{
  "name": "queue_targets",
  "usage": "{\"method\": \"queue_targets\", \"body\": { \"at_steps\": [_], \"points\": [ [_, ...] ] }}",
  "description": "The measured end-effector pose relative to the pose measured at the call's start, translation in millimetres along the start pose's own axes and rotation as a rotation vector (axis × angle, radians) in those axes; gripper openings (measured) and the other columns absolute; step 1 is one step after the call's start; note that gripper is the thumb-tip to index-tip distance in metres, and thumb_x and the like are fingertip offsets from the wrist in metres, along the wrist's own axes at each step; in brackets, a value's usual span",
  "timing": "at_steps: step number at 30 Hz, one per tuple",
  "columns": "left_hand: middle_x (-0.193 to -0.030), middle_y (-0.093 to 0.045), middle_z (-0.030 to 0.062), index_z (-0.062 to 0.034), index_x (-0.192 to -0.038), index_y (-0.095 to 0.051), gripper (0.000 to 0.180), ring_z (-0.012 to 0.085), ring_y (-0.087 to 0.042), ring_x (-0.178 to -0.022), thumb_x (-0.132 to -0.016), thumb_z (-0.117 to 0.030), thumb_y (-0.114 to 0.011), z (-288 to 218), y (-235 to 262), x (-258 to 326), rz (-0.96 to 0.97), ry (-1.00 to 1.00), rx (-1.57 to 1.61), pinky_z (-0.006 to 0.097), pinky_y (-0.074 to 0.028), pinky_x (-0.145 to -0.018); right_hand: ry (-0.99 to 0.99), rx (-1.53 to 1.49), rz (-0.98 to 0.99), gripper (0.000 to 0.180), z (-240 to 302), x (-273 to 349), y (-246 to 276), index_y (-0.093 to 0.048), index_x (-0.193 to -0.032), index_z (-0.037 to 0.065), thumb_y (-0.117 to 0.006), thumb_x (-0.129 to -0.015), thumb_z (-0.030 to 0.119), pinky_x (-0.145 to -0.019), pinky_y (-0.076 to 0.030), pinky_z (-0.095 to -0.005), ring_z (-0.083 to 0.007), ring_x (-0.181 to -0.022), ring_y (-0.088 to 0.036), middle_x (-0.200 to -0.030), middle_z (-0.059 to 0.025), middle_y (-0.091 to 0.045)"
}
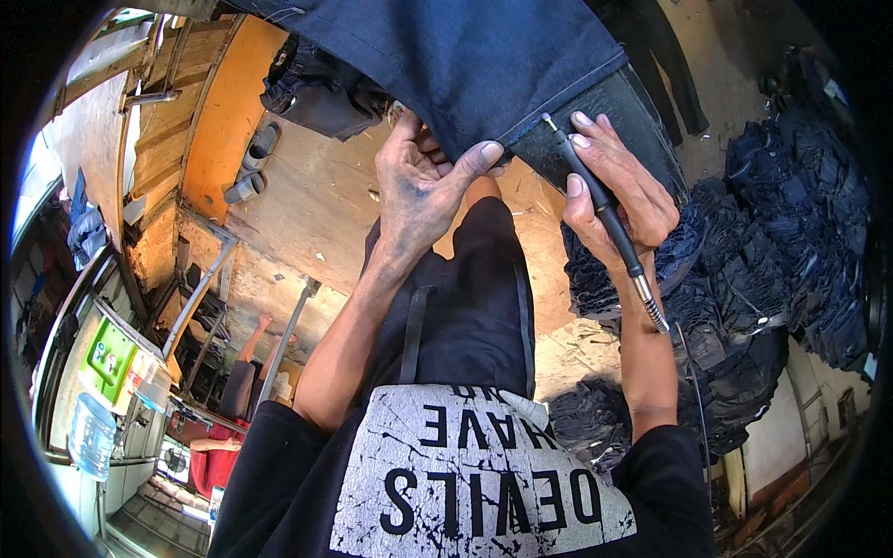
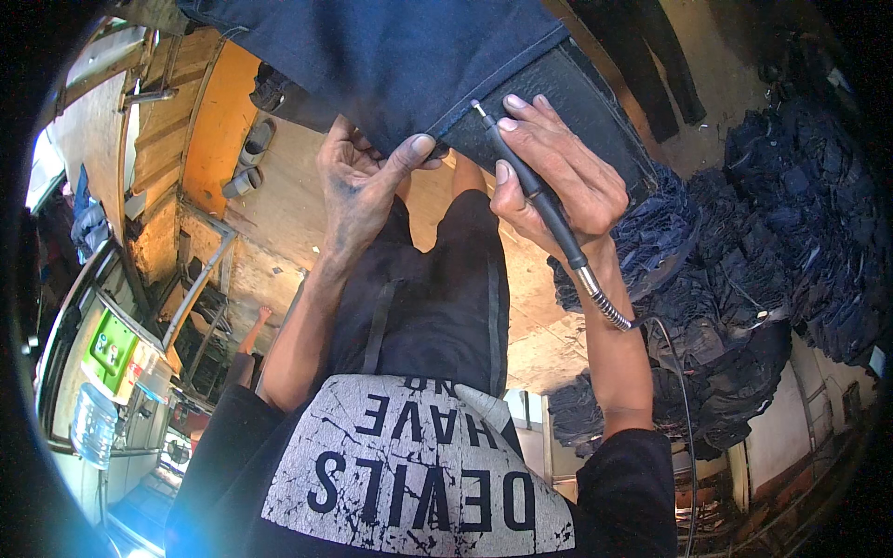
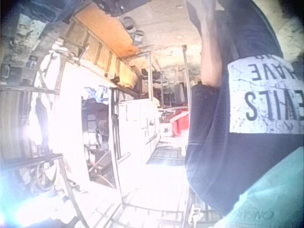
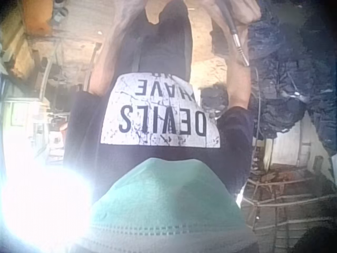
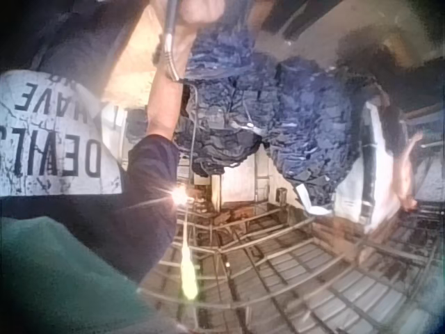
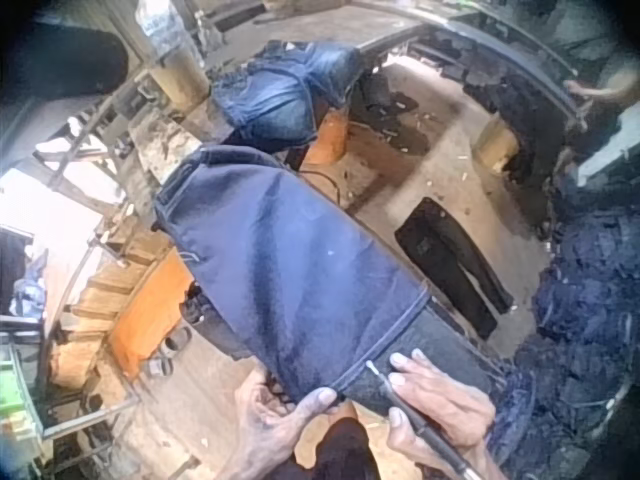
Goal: The person uses a handheld electric thread trimmer to remove loose threads from the seams and edges of dark denim jeans. They repeatedly pick up jeans from a pile, trim the waistband and leg hems, then place the jeans back on the pile.
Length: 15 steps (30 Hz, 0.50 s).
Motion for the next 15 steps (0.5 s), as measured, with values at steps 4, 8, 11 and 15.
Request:
{"method": "queue_targets", "body": {
  "at_steps": [4,8,11,15],
  "points": [
    [-0.117,-0.073,0.0258,0.0073,-0.139,-0.049,0.055,0.0292,-0.080,-0.101,-0.096,-0.003,-0.082,1.0,0.8,-0.4,0.000,-0.005,-0.010,0.039,-0.072,-0.087,-0.007,-0.005,-0.025,0.035,-2.1,0.7,1.4,-0.081,-0.114,0.000,-0.075,-0.080,0.004,-0.109,-0.060,-0.0533,-0.0359,-0.116,-0.079,-0.111,-0.0188,-0.082],
    [-0.118,-0.072,0.0260,0.0084,-0.139,-0.048,0.057,0.0286,-0.080,-0.101,-0.096,-0.004,-0.083,3.6,1.8,-0.1,0.003,0.005,-0.019,0.040,-0.072,-0.088,-0.020,0.002,-0.037,0.034,-5.9,2.1,3.4,-0.081,-0.113,0.000,-0.076,-0.079,0.004,-0.110,-0.059,-0.0540,-0.0364,-0.116,-0.078,-0.112,-0.0195,-0.082],
    [-0.114,-0.074,0.0262,0.0083,-0.136,-0.052,0.055,0.0276,-0.079,-0.102,-0.095,-0.008,-0.085,5.1,4.1,1.7,0.001,0.009,0.026,0.038,-0.070,-0.090,-0.038,0.013,-0.057,0.034,-8.0,1.7,4.8,-0.080,-0.113,-0.001,-0.075,-0.080,0.003,-0.110,-0.059,-0.0546,-0.0369,-0.117,-0.078,-0.112,-0.0200,-0.082],
    [-0.106,-0.080,0.0195,0.0065,-0.119,-0.068,0.040,0.0230,-0.079,-0.100,-0.091,-0.013,-0.091,4.4,14.2,-1.8,-0.053,-0.059,-0.202,0.036,-0.065,-0.089,-0.057,-0.022,-0.074,0.032,-5.9,-3.5,10.5,-0.080,-0.114,-0.004,-0.074,-0.083,0.002,-0.110,-0.059,-0.0542,-0.0376,-0.117,-0.078,-0.111,-0.0218,-0.082]
  ]
}}
Point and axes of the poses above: each hand's wrist, its own x-axis away from the middle knuckle, its own y-axis out of the back of the hand, z = x × y, the point moved 10 cm from there along -x, towards the middle knuckle
